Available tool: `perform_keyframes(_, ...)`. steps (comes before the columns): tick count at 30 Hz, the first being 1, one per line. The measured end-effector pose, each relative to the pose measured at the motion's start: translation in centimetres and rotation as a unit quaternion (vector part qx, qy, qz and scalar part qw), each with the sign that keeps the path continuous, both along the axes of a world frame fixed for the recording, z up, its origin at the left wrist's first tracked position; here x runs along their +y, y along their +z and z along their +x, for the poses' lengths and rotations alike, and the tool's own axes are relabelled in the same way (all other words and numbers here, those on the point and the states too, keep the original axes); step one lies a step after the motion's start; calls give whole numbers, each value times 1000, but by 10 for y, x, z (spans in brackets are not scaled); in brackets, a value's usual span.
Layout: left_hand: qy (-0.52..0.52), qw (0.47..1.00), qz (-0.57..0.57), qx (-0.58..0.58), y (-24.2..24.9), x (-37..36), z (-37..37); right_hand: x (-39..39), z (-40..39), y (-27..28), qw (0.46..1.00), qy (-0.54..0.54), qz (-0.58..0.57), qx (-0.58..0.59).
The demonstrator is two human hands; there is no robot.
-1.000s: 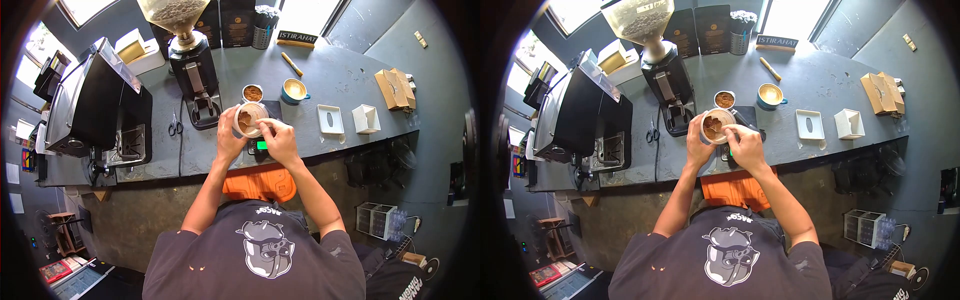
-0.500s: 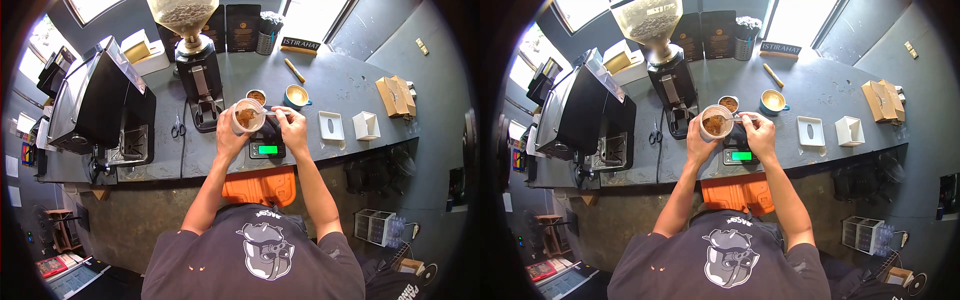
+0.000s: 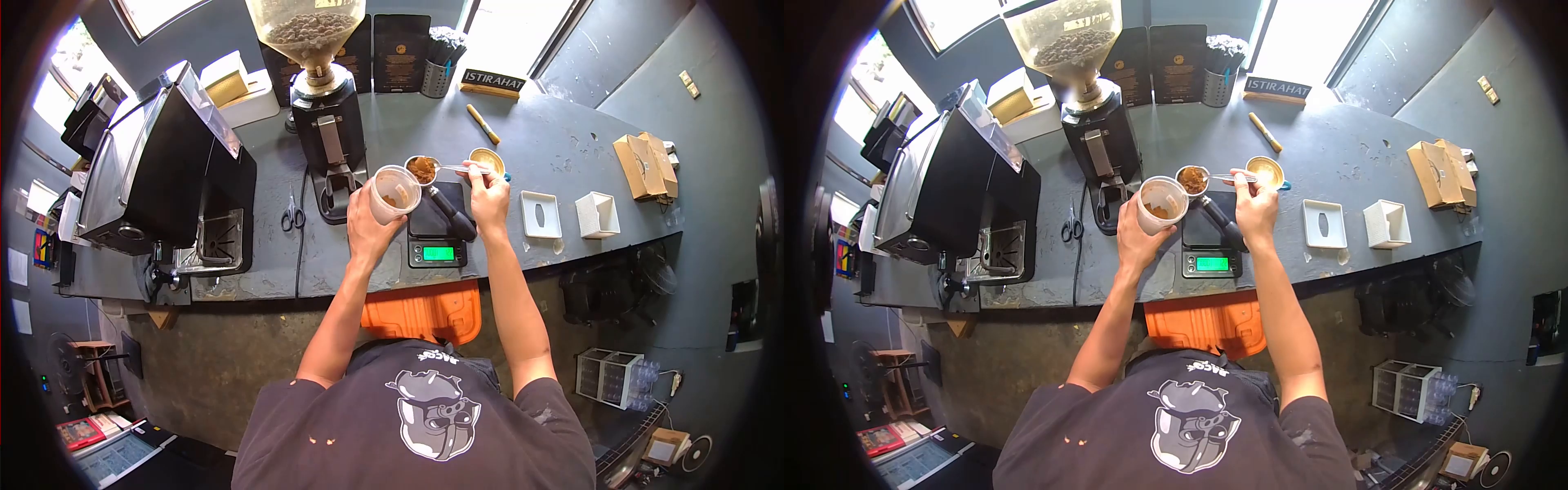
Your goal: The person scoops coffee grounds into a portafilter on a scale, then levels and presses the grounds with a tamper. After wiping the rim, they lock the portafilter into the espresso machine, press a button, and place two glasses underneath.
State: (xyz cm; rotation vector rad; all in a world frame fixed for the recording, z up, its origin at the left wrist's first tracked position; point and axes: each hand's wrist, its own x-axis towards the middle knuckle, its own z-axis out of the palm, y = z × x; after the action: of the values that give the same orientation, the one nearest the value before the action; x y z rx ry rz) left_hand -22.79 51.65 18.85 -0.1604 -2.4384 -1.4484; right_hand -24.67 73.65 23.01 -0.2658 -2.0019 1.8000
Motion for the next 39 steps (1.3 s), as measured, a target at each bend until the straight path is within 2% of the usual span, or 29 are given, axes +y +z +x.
perform_keyframes(4,7,1000,3,-4,-4,-5,3,-4,-4,-10,990,-18,139,-13)
perform_keyframes(7,0,1000,5,-8,-5,-9,4,-8,4,-3,947,60,300,103)
perform_keyframes(11,-7,1000,-5,-3,-4,-12,6,-14,11,5,931,45,327,155)
perform_keyframes(17,-13,1000,-1,-6,-4,-11,7,-8,11,3,928,90,345,112)
perform_keyframes(20,-20,1000,7,2,-2,-11,8,-11,14,5,942,49,306,134)
perform_keyframes(23,-19,1000,1,1,-3,-13,10,-5,11,-2,938,98,315,105)
perform_keyframes(26,-16,1000,3,0,-5,-15,10,-8,15,5,946,55,295,122)
perform_keyframes(29,-11,1000,9,10,-7,-16,11,-10,16,9,948,79,285,117)
perform_keyframes(31,-14,1000,3,8,-7,-16,12,-9,12,3,930,121,328,108)
perform_keyframes(33,-18,1000,2,9,-5,-15,11,-10,15,3,932,119,330,89)
perform_keyframes(36,-16,1000,8,5,-5,-17,14,-14,16,12,941,74,306,122)
perform_keyframes(39,-18,1000,12,5,-5,-17,14,-10,12,10,930,98,346,74)
